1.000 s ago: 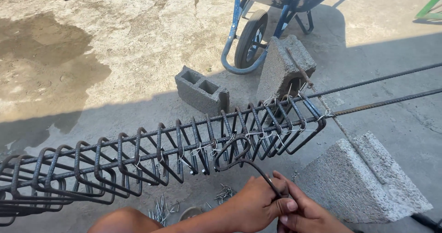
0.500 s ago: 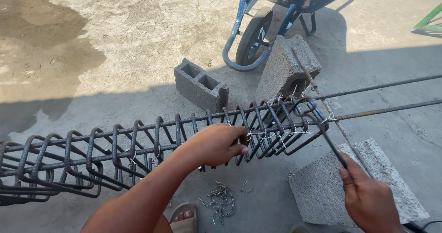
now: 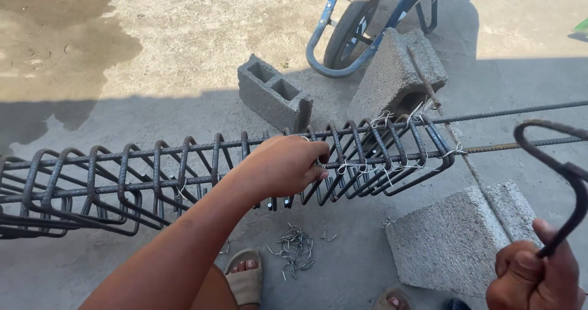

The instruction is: Tying steel rebars together using wire ties and a manual twisting tool to create a reinforcement cage.

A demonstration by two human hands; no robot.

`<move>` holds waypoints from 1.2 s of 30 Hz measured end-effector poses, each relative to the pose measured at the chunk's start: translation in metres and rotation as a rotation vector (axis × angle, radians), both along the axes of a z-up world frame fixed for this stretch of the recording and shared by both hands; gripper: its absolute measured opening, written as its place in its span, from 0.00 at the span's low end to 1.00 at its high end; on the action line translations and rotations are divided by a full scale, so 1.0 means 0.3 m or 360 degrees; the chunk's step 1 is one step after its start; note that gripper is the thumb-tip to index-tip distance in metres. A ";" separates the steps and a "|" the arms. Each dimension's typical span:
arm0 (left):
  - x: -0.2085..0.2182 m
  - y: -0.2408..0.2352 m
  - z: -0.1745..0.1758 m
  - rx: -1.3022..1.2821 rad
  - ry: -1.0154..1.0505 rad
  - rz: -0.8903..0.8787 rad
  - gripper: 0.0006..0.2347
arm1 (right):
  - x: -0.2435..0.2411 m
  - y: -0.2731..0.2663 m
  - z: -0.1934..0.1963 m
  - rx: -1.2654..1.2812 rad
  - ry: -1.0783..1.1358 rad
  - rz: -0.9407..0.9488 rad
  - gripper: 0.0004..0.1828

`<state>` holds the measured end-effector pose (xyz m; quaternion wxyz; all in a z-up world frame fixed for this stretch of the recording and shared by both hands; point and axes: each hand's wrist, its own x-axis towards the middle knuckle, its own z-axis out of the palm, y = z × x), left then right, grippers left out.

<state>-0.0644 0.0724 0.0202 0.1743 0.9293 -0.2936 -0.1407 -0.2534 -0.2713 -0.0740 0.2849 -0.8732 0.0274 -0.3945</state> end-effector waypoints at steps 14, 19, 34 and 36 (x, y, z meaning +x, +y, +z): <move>-0.034 -0.032 0.008 -0.0047 0.0034 -0.0010 0.09 | 0.021 0.031 0.152 -0.0104 0.0590 -0.0348 0.08; -0.053 -0.059 0.029 -0.0160 0.0018 0.0030 0.09 | 0.113 -0.027 0.102 -0.0526 0.0691 -0.0066 0.36; -0.040 -0.070 0.028 -0.0073 0.0057 0.0038 0.09 | 0.080 -0.027 0.105 -0.0259 0.0191 -0.0017 0.34; -0.039 -0.057 0.005 -0.0042 0.0061 0.0035 0.08 | 0.104 0.028 0.194 0.0061 0.0952 -0.0216 0.22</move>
